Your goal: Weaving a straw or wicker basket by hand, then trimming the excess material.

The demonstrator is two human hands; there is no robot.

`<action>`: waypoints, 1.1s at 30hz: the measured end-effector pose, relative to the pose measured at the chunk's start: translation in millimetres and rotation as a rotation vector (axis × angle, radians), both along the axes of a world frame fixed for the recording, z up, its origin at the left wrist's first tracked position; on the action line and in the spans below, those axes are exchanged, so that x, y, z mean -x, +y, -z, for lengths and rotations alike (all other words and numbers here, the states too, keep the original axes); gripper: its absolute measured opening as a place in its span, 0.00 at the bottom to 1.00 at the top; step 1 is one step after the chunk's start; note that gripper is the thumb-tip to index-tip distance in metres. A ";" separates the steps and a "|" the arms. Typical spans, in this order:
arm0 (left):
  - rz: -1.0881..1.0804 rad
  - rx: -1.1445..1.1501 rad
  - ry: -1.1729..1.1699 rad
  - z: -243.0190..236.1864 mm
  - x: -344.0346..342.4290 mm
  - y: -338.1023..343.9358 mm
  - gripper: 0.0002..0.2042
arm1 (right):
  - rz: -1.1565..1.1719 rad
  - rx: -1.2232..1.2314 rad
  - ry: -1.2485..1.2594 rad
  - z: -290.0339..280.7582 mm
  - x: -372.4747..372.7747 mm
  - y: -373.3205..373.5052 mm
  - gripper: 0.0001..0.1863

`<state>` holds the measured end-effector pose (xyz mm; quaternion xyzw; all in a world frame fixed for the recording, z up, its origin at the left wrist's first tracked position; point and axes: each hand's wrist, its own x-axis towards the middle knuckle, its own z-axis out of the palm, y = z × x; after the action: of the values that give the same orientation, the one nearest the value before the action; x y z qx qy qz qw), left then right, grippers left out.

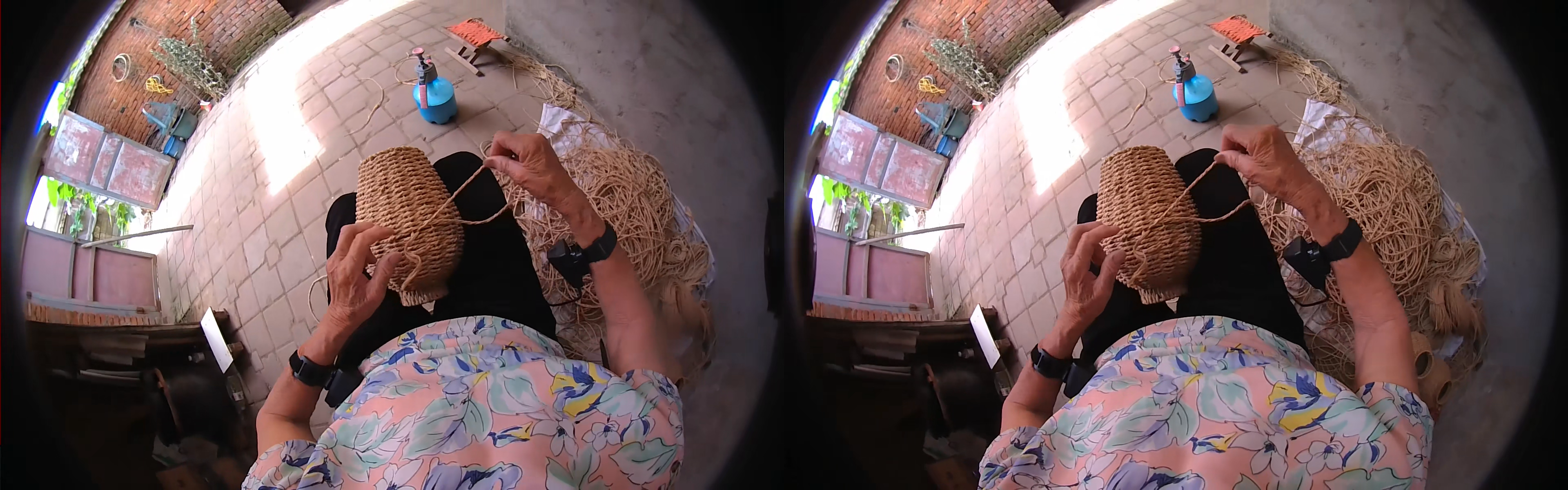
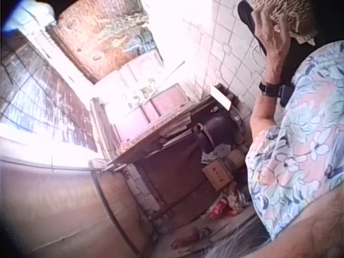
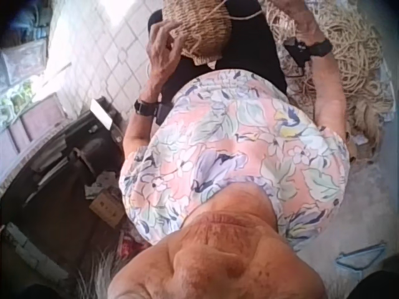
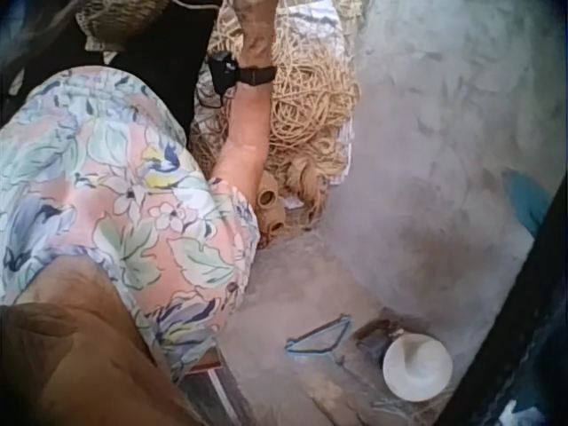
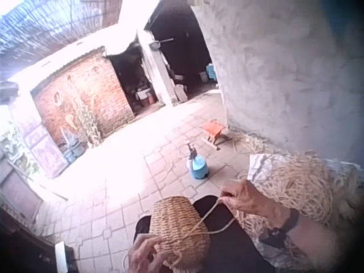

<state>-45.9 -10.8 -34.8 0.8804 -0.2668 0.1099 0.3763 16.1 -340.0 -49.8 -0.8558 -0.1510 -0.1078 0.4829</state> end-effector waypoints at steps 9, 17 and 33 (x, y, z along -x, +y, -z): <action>0.085 -0.151 -0.130 10.8 -10.0 -8.2 0.15 | 0.029 0.132 -0.247 15.5 55.0 42.7 0.11; 0.076 -0.117 -0.163 22.5 -2.1 3.5 0.13 | -0.048 0.305 -0.432 28.1 48.9 76.3 0.12; -0.189 0.071 0.011 45.2 9.3 28.2 0.07 | -0.116 0.076 -0.325 22.1 44.5 95.6 0.06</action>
<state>-55.2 17.5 -80.0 0.8884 -0.1762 0.1493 0.3967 -28.4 -244.5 -71.9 -0.8348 -0.2799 -0.2109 0.4246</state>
